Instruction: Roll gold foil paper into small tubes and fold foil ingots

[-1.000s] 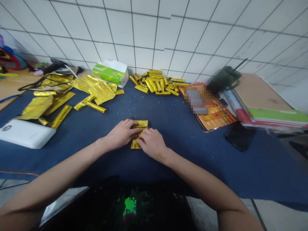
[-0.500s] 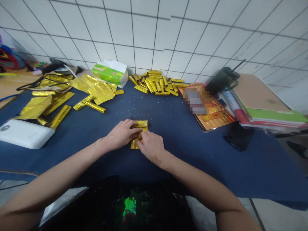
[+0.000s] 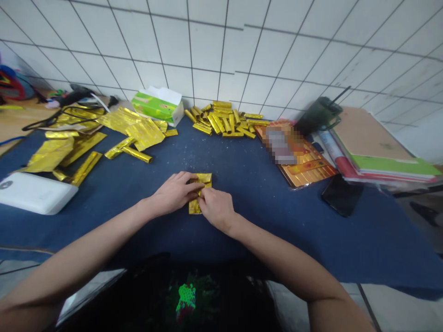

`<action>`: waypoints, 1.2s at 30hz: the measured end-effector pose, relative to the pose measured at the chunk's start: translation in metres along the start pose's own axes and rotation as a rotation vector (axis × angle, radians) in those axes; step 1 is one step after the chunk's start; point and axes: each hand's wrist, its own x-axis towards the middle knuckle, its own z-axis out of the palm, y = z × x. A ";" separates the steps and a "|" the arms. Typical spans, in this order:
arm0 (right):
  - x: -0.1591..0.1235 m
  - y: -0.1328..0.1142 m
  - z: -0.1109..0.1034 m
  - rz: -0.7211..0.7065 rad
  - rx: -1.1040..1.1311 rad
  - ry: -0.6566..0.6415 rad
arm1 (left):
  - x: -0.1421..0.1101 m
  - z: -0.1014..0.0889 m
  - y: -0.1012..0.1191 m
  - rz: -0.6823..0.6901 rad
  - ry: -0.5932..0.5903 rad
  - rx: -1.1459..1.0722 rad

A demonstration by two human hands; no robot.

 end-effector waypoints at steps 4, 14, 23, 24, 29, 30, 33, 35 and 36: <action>0.001 0.000 0.002 0.005 0.013 -0.001 | 0.000 0.001 0.000 0.010 0.001 0.002; -0.011 0.012 -0.017 -0.299 -0.024 0.135 | -0.003 0.003 0.002 0.056 -0.013 0.111; -0.050 0.017 -0.016 -0.496 -0.145 -0.092 | -0.004 -0.006 0.004 0.065 -0.073 0.123; -0.055 0.016 -0.014 -0.500 -0.144 -0.107 | -0.004 -0.007 0.005 0.062 -0.079 0.122; -0.065 0.015 -0.020 -0.541 -0.074 -0.158 | -0.005 -0.007 0.005 0.056 -0.076 0.110; -0.065 0.015 -0.023 -0.544 -0.055 -0.163 | -0.005 -0.007 0.005 0.058 -0.075 0.105; -0.061 0.018 -0.031 -0.536 0.020 -0.163 | -0.005 -0.005 0.005 0.059 -0.080 0.099; -0.055 0.018 -0.035 -0.519 0.051 -0.123 | -0.005 -0.006 0.006 0.053 -0.084 0.101; -0.052 0.018 -0.035 -0.513 0.050 -0.099 | -0.004 -0.006 0.006 0.051 -0.087 0.101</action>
